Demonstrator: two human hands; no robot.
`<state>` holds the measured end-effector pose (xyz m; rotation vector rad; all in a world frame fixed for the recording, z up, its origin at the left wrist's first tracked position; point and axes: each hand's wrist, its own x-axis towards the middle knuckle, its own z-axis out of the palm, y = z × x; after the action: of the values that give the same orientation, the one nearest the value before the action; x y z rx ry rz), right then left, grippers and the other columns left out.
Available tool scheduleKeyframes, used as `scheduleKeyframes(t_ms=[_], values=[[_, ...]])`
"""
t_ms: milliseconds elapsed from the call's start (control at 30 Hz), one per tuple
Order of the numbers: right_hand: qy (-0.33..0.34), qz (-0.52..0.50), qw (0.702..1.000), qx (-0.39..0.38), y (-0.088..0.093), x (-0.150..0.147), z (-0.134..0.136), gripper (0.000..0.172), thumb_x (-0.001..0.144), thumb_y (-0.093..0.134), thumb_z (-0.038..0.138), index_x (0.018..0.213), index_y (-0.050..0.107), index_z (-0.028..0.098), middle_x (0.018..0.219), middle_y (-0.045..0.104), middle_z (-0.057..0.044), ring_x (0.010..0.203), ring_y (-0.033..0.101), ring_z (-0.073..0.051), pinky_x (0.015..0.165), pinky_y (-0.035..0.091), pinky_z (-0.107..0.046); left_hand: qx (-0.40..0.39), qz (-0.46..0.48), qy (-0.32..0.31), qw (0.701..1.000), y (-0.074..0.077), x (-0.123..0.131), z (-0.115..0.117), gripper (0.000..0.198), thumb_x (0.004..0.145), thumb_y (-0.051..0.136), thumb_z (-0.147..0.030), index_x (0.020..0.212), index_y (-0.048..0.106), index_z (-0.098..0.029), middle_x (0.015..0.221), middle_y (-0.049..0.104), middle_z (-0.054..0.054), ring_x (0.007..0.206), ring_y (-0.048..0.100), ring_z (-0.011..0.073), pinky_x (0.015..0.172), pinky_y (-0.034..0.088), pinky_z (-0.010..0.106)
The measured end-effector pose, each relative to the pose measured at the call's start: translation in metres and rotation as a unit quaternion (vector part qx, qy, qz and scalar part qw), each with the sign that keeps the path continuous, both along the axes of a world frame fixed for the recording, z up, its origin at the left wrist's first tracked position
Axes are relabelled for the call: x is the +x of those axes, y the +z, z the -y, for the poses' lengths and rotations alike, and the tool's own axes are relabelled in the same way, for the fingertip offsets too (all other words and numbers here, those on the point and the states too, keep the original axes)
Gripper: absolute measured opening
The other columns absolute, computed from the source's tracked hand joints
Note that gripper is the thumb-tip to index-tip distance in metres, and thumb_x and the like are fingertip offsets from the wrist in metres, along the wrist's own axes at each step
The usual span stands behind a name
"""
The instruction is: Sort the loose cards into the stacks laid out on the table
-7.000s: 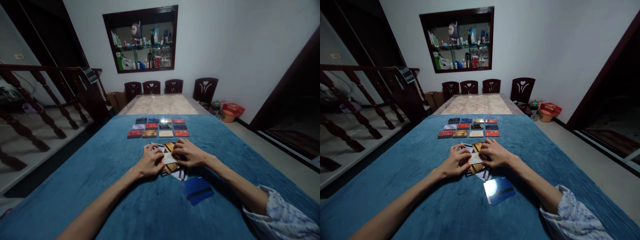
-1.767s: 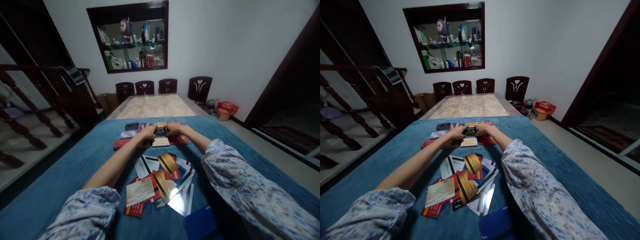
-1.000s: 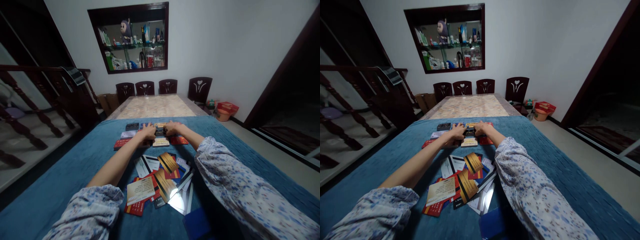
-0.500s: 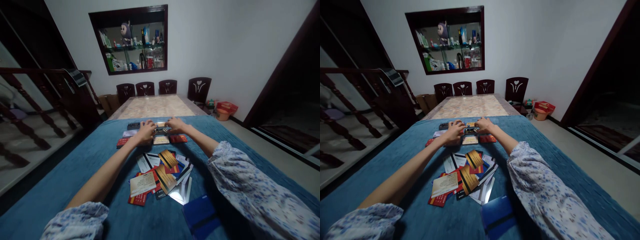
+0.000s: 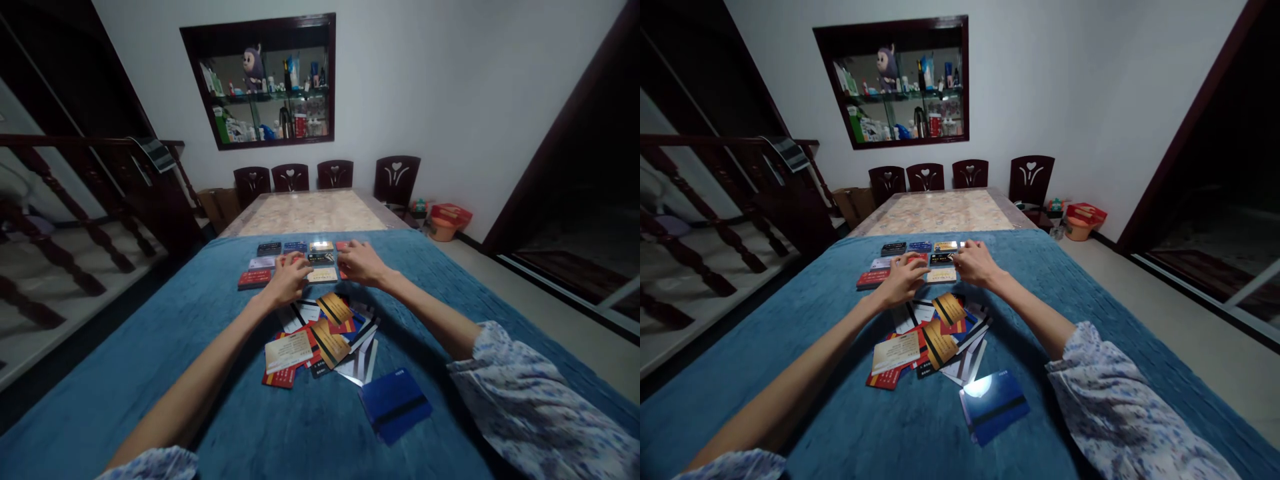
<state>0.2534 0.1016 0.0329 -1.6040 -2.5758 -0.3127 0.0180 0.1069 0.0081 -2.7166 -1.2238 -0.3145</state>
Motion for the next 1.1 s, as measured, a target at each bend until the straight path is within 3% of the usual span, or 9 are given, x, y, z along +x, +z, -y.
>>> scheduleKeyframes(t_ms=[200,433,767,1100], values=[[0.000,-0.002,1.000,-0.029,-0.003,0.001,0.036,0.024,0.092,0.054,0.032,0.105,0.072,0.021,0.115,0.070,-0.013,0.116,0.048,-0.031,0.085,0.035,-0.039,-0.027,-0.014,-0.032,0.999,-0.010,0.007,0.021,0.044,0.085,0.052,-0.012,0.125,0.062,-0.027,0.137,0.058,0.009,0.137,0.032,0.0333,0.105,0.024,0.056],[0.023,0.013,0.998,-0.052,-0.020,-0.007,0.066,0.032,0.091,0.054,0.045,0.107,0.072,0.023,0.113,0.069,-0.013,0.111,0.050,-0.032,0.088,0.035,-0.042,-0.080,-0.008,-0.068,0.994,-0.023,0.021,0.038,0.061,0.075,0.055,-0.004,0.131,0.058,-0.029,0.140,0.058,0.007,0.143,0.028,0.0341,0.109,0.022,0.058],[0.032,0.026,0.997,-0.072,-0.026,-0.019,0.078,0.052,0.091,0.047,0.063,0.113,0.070,0.023,0.110,0.070,-0.017,0.109,0.052,-0.035,0.090,0.036,-0.047,-0.099,-0.014,-0.077,0.992,-0.032,0.021,0.039,0.065,0.075,0.050,0.001,0.131,0.058,-0.030,0.142,0.057,0.005,0.143,0.028,0.0317,0.112,0.016,0.064],[0.008,0.034,0.995,-0.098,-0.021,-0.017,0.080,0.051,0.088,0.053,0.063,0.111,0.071,0.021,0.113,0.068,-0.016,0.110,0.053,-0.035,0.089,0.039,-0.047,-0.068,-0.021,-0.085,0.994,-0.036,0.022,0.041,0.062,0.076,0.050,0.000,0.130,0.058,-0.029,0.125,0.060,0.009,0.134,0.035,0.0301,0.107,0.027,0.054]])
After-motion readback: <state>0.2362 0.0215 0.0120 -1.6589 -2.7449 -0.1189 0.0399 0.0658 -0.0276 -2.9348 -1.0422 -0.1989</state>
